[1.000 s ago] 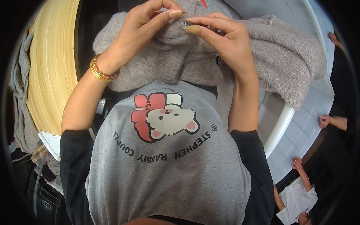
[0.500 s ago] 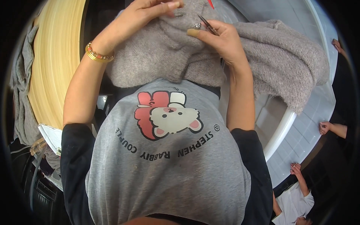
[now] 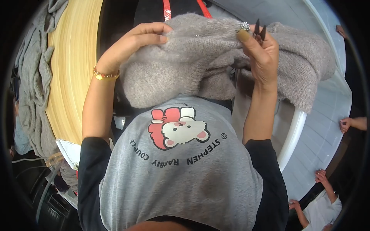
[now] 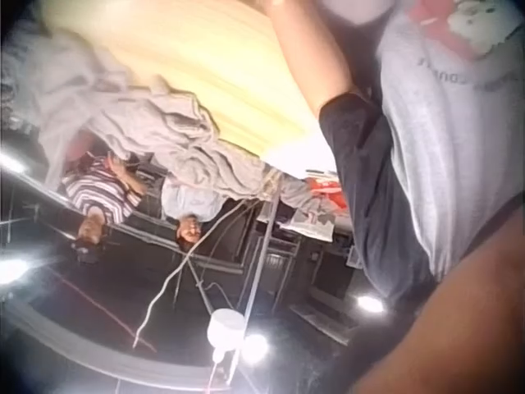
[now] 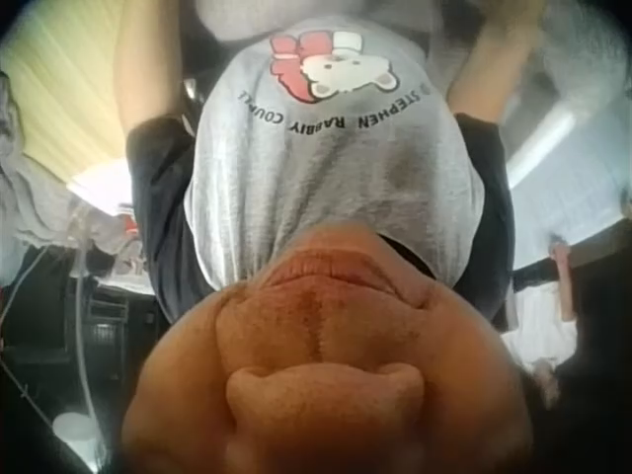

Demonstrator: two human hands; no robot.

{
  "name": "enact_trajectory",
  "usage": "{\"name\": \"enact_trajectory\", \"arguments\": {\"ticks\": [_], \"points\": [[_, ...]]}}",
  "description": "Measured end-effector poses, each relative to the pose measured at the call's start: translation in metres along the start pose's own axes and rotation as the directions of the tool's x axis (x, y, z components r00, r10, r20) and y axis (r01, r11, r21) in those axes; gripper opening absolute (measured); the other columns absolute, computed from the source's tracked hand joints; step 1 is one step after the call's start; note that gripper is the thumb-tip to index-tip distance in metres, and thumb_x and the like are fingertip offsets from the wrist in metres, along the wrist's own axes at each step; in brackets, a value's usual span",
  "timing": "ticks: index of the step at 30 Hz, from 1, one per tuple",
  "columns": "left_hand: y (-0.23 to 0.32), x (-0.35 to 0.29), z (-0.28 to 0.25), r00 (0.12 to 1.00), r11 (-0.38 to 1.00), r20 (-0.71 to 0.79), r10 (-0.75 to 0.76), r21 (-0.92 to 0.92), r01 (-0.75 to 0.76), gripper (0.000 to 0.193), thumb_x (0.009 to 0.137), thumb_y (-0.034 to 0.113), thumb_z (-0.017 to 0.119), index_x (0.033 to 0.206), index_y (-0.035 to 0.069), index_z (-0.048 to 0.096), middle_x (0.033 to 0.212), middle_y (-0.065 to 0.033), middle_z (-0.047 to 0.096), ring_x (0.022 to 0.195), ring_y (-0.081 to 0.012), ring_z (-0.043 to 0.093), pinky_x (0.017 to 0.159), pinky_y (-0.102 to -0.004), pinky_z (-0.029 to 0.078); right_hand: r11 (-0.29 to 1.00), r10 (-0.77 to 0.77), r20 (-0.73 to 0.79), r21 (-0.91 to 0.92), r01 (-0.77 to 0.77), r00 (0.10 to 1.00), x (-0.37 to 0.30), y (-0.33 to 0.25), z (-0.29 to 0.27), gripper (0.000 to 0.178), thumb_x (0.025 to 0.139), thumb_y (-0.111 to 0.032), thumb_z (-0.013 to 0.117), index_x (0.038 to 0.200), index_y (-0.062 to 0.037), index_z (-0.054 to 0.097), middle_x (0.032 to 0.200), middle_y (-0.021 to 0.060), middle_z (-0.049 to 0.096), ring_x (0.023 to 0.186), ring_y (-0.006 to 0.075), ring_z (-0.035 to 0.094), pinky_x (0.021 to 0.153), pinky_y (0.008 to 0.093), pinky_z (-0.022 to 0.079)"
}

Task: Trimming loose threads and inspecting grey fleece garments.

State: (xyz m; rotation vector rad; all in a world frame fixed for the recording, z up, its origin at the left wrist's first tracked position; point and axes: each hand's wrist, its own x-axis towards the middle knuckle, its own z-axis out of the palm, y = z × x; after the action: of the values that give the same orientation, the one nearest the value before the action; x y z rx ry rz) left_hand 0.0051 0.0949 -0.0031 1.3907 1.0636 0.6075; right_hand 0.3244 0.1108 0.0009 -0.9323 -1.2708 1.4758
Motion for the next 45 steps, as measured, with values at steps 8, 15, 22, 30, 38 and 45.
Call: {"name": "enact_trajectory", "arguments": {"ticks": [8, 15, 22, 30, 38, 45], "points": [[0.058, -0.009, 0.018, 0.983, 0.933, -0.092, 0.157, -0.311, -0.179, 0.023, 0.098, 0.024, 0.060, 0.100, 0.002, 0.067, 0.087, 0.0081, 0.062, 0.083, -0.0023, 0.054, 0.076, -0.0183, 0.042, 0.952, -0.304, -0.029, 0.019, 0.305, 0.952, -0.004, -0.036, -0.011, 0.020, 0.090, -0.011, 0.069, 0.107, -0.0002, 0.065, 0.075, -0.0051, 0.056, 0.058, 0.0016, 0.040, 0.051, 0.0185, 0.025], [0.089, -0.022, 0.038, 0.972, 0.939, -0.203, 0.117, -0.296, -0.175, 0.019, 0.099, 0.014, 0.057, 0.113, 0.003, 0.061, 0.092, 0.0010, 0.060, 0.086, -0.0054, 0.053, 0.076, -0.0205, 0.041, 0.970, -0.237, -0.033, -0.056, 0.235, 0.971, -0.004, -0.027, -0.026, 0.020, 0.092, -0.013, 0.066, 0.107, -0.0002, 0.065, 0.077, -0.0067, 0.056, 0.060, 0.0000, 0.039, 0.053, 0.0170, 0.026], [0.044, -0.023, 0.040, 0.935, 0.939, -0.132, 0.330, 0.149, -0.310, 0.024, 0.090, 0.008, 0.069, 0.114, 0.006, 0.071, 0.086, 0.0036, 0.052, 0.082, -0.0035, 0.049, 0.072, -0.0198, 0.041, 0.984, -0.085, 0.064, -0.154, 0.094, 0.994, -0.013, -0.004, -0.025, 0.022, 0.089, -0.014, 0.070, 0.106, -0.0008, 0.066, 0.080, -0.0077, 0.057, 0.065, -0.0007, 0.041, 0.058, 0.0170, 0.028], [0.032, -0.019, 0.041, 0.816, 0.783, -0.252, 0.520, 0.523, -0.338, 0.012, 0.091, 0.006, 0.067, 0.103, 0.004, 0.071, 0.087, 0.0024, 0.054, 0.073, -0.0058, 0.048, 0.065, -0.0219, 0.042, 0.959, -0.077, 0.170, -0.257, 0.120, 0.982, -0.018, -0.006, -0.014, 0.018, 0.088, -0.016, 0.070, 0.095, -0.0022, 0.063, 0.080, -0.0046, 0.052, 0.069, 0.0040, 0.043, 0.062, 0.0199, 0.032], [0.048, -0.009, 0.045, 0.645, 0.702, -0.282, 0.710, 0.216, -0.678, 0.003, 0.092, 0.000, 0.061, 0.094, -0.001, 0.063, 0.078, -0.0079, 0.056, 0.063, -0.0123, 0.053, 0.056, -0.0267, 0.041, 0.886, 0.148, 0.285, -0.463, 0.001, 0.947, -0.014, -0.002, -0.005, 0.018, 0.081, -0.005, 0.066, 0.098, 0.0009, 0.063, 0.087, -0.0027, 0.059, 0.077, 0.0046, 0.051, 0.070, 0.0197, 0.040], [0.048, -0.029, 0.042, 0.920, 0.951, -0.262, 0.290, 0.191, -0.245, 0.015, 0.094, 0.011, 0.063, 0.103, -0.001, 0.064, 0.081, -0.0071, 0.057, 0.066, -0.0121, 0.054, 0.057, -0.0257, 0.041, 0.926, 0.211, 0.231, -0.359, -0.118, 0.950, -0.015, -0.005, -0.003, 0.020, 0.084, -0.014, 0.071, 0.096, 0.0002, 0.063, 0.086, -0.0026, 0.058, 0.077, 0.0049, 0.051, 0.069, 0.0201, 0.039]]}}
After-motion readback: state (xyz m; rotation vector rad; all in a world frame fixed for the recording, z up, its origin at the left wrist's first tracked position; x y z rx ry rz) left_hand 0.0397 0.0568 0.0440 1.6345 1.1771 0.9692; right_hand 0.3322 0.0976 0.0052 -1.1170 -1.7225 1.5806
